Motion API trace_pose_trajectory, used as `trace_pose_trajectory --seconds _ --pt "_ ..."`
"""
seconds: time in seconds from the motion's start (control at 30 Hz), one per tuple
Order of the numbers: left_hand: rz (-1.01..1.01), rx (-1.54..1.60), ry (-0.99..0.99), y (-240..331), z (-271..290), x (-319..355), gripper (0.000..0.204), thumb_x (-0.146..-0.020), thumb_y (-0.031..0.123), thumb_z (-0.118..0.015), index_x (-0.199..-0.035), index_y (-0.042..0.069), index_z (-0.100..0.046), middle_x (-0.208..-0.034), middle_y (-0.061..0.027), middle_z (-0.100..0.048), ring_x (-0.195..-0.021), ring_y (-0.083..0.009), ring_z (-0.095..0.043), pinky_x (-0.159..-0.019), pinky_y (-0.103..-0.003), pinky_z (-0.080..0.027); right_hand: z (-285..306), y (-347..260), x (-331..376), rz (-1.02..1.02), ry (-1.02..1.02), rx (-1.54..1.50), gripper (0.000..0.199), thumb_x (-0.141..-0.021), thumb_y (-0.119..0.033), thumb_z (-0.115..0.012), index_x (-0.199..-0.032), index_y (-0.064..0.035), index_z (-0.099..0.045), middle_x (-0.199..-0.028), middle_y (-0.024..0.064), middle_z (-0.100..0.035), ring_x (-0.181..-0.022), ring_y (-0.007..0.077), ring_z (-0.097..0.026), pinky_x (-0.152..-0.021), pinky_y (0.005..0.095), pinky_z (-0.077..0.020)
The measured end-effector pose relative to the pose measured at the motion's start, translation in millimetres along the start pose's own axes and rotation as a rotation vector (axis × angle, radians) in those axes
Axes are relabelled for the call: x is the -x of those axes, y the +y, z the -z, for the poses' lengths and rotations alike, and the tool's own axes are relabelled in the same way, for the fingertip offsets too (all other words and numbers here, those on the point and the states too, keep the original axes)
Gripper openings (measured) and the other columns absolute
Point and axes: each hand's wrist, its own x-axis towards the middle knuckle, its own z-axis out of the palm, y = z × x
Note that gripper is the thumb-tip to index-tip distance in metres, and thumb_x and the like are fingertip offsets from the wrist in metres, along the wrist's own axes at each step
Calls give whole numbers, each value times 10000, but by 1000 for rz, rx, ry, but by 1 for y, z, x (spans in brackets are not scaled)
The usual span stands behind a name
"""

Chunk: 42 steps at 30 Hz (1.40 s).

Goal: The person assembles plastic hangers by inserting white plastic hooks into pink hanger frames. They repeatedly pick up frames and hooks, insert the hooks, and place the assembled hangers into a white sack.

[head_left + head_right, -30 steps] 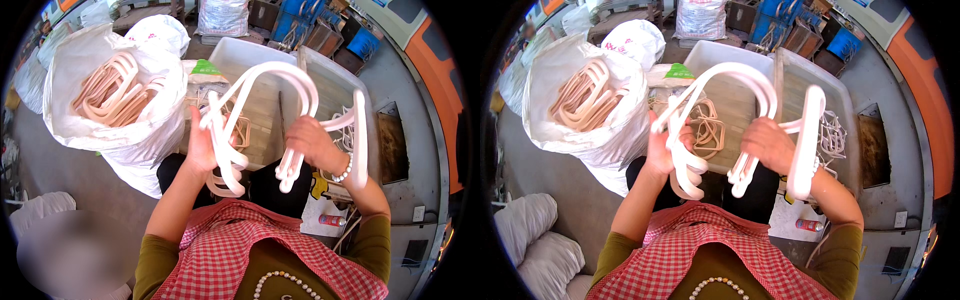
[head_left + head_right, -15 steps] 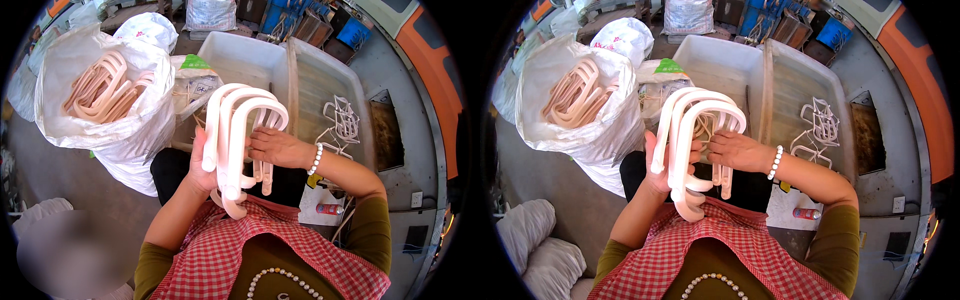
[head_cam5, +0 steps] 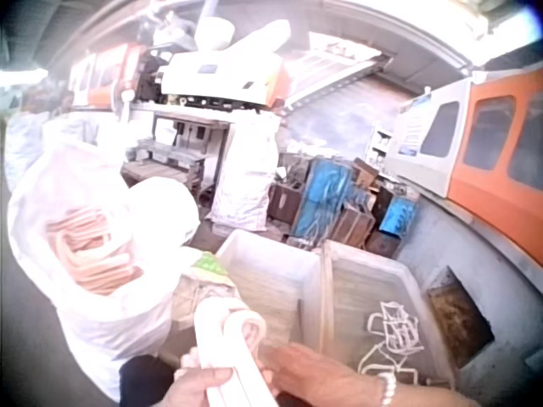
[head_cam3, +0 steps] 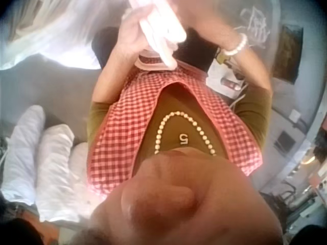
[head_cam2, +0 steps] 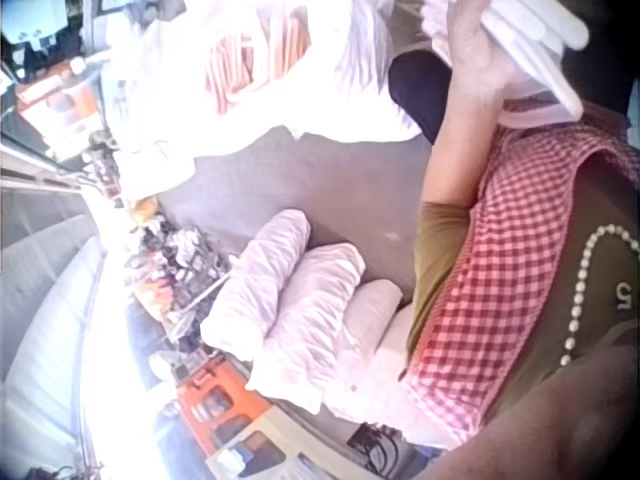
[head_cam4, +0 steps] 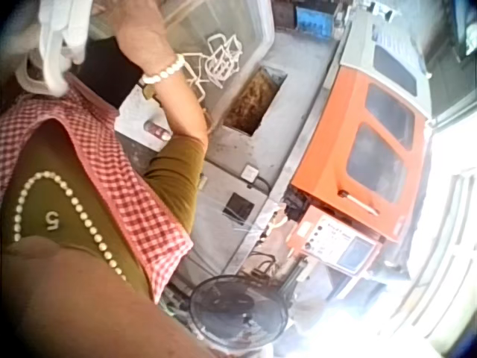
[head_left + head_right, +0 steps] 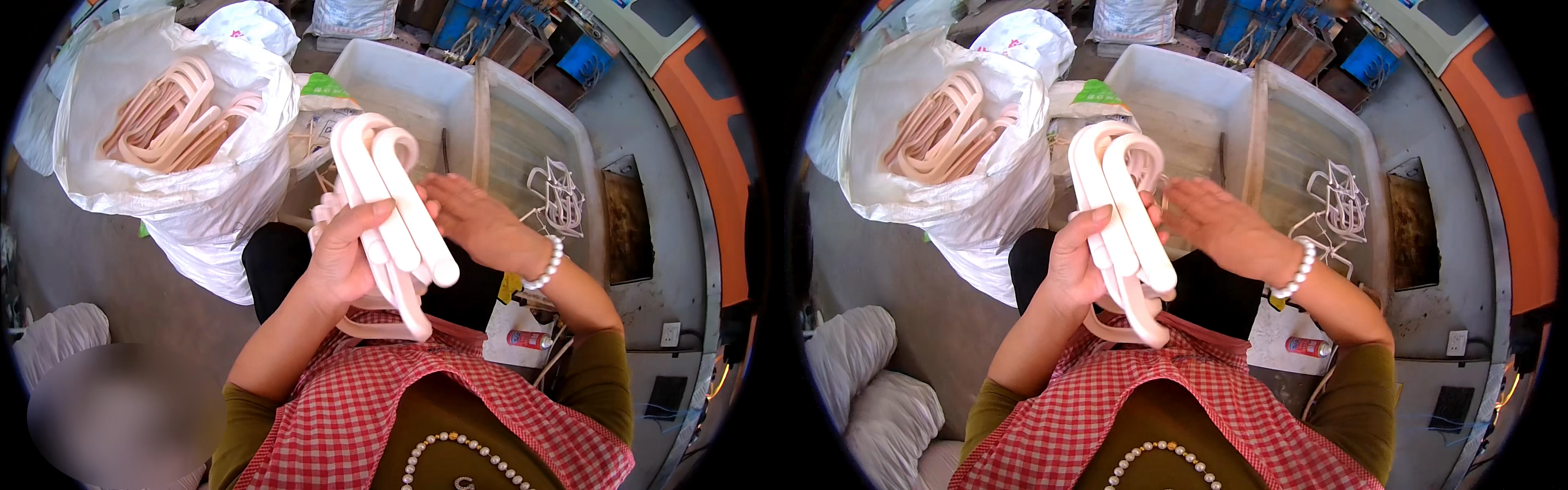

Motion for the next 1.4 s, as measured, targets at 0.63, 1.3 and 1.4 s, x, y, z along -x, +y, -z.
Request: trace_pose_trajectory --seconds 0.63,1.3,1.4 --pt "630 -654 -54 -40 6 33 512 -939 401 -515 -1209 -34 -520 -1068 -153 -624 -967 -230 -628 -776 -322 -533 -26 -75 6 -611 109 -2059 554 -779 -271 -694 -1188 63 -526 -1149 207 -613 -1141 318 -562 -1026 449 -405" --pt "-880 -2782 446 132 11 89 374 -701 20 -590 -1075 38 -606 -798 -82 -528 -748 -271 -540 -659 -379 -458 123 -17 -171 341 676 -1653 381 -899 -239 -543 -1154 42 -508 -1087 177 -612 -1068 243 -599 -1045 420 -410" --pt "-932 -2807 305 128 -3 88 335 -696 17 -605 -1027 56 -642 -803 -59 -566 -725 -216 -564 -625 -337 -469 128 -56 -227 470 765 -1703 271 -842 -186 -687 -997 24 -614 -894 108 -669 -777 168 -671 -696 288 -562"
